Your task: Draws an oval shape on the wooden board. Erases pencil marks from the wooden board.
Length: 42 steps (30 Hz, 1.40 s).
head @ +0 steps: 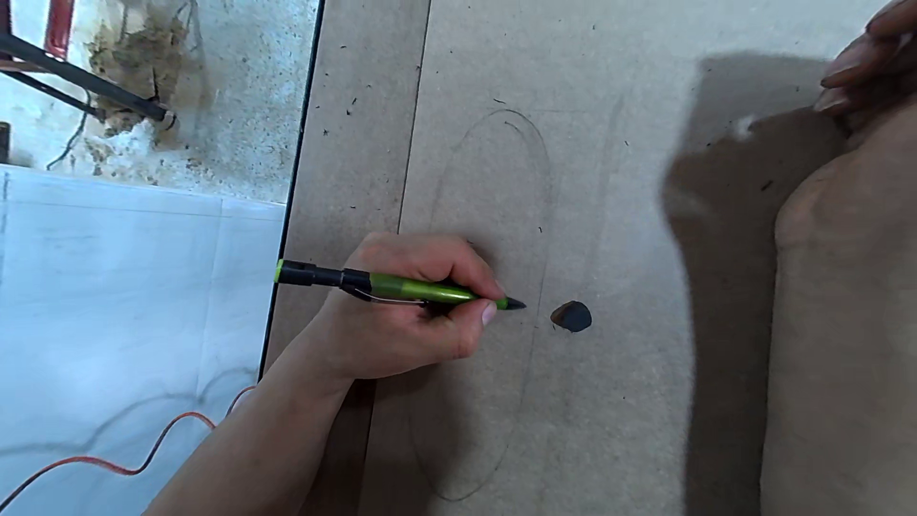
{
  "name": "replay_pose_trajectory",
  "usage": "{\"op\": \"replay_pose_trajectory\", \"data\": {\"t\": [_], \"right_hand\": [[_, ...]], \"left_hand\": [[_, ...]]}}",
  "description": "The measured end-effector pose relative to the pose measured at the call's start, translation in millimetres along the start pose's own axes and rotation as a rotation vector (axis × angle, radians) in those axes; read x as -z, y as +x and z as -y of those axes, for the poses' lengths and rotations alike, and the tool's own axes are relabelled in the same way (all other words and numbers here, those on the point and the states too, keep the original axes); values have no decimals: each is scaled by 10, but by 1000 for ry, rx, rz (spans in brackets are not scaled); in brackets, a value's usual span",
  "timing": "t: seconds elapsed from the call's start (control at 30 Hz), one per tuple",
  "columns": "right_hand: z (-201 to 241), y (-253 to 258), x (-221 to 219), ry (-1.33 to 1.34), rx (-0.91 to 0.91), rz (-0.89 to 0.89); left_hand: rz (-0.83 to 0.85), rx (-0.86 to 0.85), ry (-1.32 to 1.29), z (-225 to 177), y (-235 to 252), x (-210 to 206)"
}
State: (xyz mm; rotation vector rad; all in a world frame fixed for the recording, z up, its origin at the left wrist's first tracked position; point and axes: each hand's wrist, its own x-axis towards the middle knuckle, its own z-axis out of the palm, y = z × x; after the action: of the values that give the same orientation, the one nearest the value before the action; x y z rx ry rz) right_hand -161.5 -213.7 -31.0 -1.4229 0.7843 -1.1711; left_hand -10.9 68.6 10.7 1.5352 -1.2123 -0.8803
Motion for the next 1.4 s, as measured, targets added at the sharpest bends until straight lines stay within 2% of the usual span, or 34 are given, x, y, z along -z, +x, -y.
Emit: {"op": "replay_pose_trajectory", "data": {"t": [0.1, 0.23, 0.3, 0.5, 0.63, 0.83, 1.0, 1.17, 1.4], "right_hand": [[33, 9, -28, 14, 11, -8], [52, 21, -32, 30, 2, -6], [79, 37, -52, 49, 1, -18], [108, 39, -45, 9, -3, -15], [100, 34, -38, 7, -15, -9], [94, 33, -47, 50, 4, -9], [118, 25, -56, 35, -2, -20], [114, 23, -51, 54, -3, -20], [97, 28, -69, 57, 2, -52]], "left_hand": [[38, 13, -4, 0, 28, 25], [-128, 42, 47, 0, 156, -4], [-144, 41, 69, 19, 272, 40], [39, -95, 70, 91, 356, 169], [74, -105, 49, 95, 372, 190], [-136, 13, 71, 54, 368, 92], [-25, -38, 87, 73, 385, 163], [-293, 61, 18, 37, 394, 35], [-307, -74, -53, 163, 361, 46]]}}
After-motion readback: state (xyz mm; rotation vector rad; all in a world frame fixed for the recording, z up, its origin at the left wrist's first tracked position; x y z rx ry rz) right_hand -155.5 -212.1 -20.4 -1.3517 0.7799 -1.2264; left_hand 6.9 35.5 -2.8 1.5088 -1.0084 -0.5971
